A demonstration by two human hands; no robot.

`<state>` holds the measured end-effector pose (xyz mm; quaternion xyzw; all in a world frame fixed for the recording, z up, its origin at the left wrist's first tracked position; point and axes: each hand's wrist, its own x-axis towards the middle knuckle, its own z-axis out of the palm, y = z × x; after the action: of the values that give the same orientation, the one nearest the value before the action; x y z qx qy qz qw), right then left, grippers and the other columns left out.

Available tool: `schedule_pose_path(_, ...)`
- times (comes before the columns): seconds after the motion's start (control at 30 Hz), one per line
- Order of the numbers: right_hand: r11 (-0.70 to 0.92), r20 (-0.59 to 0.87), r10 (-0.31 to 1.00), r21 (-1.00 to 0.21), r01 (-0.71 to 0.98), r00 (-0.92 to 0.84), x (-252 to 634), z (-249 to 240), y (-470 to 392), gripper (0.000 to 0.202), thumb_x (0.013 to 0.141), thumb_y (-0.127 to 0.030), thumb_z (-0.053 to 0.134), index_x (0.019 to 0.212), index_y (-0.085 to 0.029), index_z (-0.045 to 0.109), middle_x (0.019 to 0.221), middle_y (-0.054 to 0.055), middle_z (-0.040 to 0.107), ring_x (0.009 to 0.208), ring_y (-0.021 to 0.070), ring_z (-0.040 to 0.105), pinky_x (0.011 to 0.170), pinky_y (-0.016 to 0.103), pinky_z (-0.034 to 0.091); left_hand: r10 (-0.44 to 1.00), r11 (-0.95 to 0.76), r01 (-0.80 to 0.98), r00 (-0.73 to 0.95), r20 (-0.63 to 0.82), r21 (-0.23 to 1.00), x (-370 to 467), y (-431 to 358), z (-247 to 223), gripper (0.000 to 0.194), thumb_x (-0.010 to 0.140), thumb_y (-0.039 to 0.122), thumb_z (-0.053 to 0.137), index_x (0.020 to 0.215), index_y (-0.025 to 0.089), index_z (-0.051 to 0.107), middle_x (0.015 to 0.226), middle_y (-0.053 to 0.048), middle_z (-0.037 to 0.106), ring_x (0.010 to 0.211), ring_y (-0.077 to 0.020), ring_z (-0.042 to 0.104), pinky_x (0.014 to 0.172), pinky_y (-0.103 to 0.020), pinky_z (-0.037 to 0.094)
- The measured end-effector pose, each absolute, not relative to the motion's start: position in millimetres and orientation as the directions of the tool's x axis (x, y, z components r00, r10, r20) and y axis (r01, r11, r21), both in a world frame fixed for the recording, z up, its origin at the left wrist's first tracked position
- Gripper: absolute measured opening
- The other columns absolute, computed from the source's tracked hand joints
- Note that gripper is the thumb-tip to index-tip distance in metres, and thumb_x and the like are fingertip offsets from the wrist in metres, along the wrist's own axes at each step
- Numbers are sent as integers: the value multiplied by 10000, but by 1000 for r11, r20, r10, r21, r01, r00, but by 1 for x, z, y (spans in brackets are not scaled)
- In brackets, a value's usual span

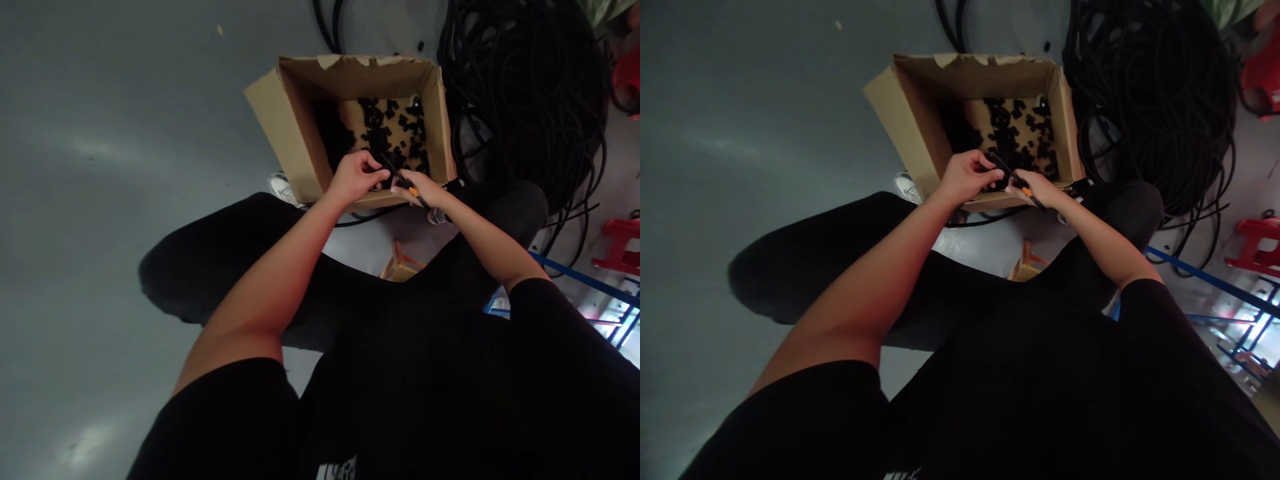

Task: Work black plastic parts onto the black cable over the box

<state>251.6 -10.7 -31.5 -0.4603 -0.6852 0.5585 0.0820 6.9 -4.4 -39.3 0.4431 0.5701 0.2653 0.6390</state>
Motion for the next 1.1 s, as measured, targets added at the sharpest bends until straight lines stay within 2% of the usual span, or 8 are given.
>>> schedule_pose_path(0.1, -14, -390, 732, -828, 561, -558, 254, -33, -8, 713, 1052, -946, 723, 1059, -237, 646, 921, 19, 662, 913, 218, 608, 900, 381, 559, 806, 491, 148, 297, -512, 859, 5, -4, -34, 547, 924, 424, 1100, 888, 237, 587, 843, -36, 794, 659, -148, 666, 637, -245, 494)
schedule_pose_path(0.23, -49, -410, 758, -812, 582, -508, 260, -32, -5, 771, 1040, -1005, 730, 1022, -240, 641, 813, -13, 585, 861, 215, 608, 820, 354, 527, 815, 495, 115, 282, -506, 861, -5, 4, -28, 554, 952, 489, 1106, 983, 241, 612, 841, -30, 766, 725, -179, 731, 673, -246, 523)
schedule_pose_path(0.4, -183, -500, 694, -819, 544, -519, 270, -43, -10, 820, 1028, -1044, 745, 1157, -240, 645, 804, -35, 574, 708, 188, 602, 689, 336, 537, 828, 495, 112, 238, -507, 862, -7, 8, -33, 423, 919, 199, 1032, 1057, 244, 635, 915, -23, 712, 946, -260, 796, 873, -351, 646)
schedule_pose_path(0.53, -210, -474, 653, -862, 461, -591, 275, -58, -14, 842, 1021, -1056, 747, 1227, -252, 599, 1000, 14, 643, 801, 198, 670, 754, 367, 649, 815, 518, 98, 245, -525, 850, 0, 6, -34, 367, 930, 65, 902, 1108, 232, 628, 1039, -49, 774, 969, -231, 792, 909, -358, 669)
schedule_pose_path(0.7, -154, -433, 636, -882, 444, -639, 272, -61, -17, 813, 1063, -1027, 715, 1237, -243, 589, 1126, 61, 663, 950, 226, 695, 878, 416, 709, 802, 545, 101, 228, -552, 832, 7, 4, -26, 407, 990, 146, 986, 1121, 229, 610, 988, -17, 797, 894, -200, 824, 903, -351, 707)
schedule_pose_path(0.93, -80, -414, 697, -857, 509, -586, 260, -51, -13, 760, 1072, -991, 712, 1154, -247, 582, 1065, 66, 689, 1077, 274, 683, 1047, 492, 690, 797, 546, 80, 256, -547, 834, 11, 0, -28, 399, 891, 42, 1003, 970, 198, 645, 890, -30, 751, 872, -219, 824, 894, -342, 674)
schedule_pose_path(1.0, -73, -422, 715, -838, 541, -557, 258, -48, -12, 751, 1058, -985, 734, 1121, -253, 578, 1034, 56, 691, 1041, 262, 670, 1022, 475, 683, 805, 534, 76, 260, -534, 842, 11, -1, -32, 409, 912, 88, 1033, 984, 200, 646, 908, -32, 759, 866, -213, 821, 867, -329, 667)
schedule_pose_path(1.1, -89, -423, 755, -823, 561, -500, 258, -43, -11, 716, 1074, -956, 743, 1076, -258, 582, 951, 26, 660, 934, 229, 648, 865, 390, 662, 820, 509, 86, 255, -513, 856, 9, 2, -38, 391, 1009, 213, 1031, 1023, 210, 641, 952, -44, 792, 877, -210, 827, 823, -306, 664)
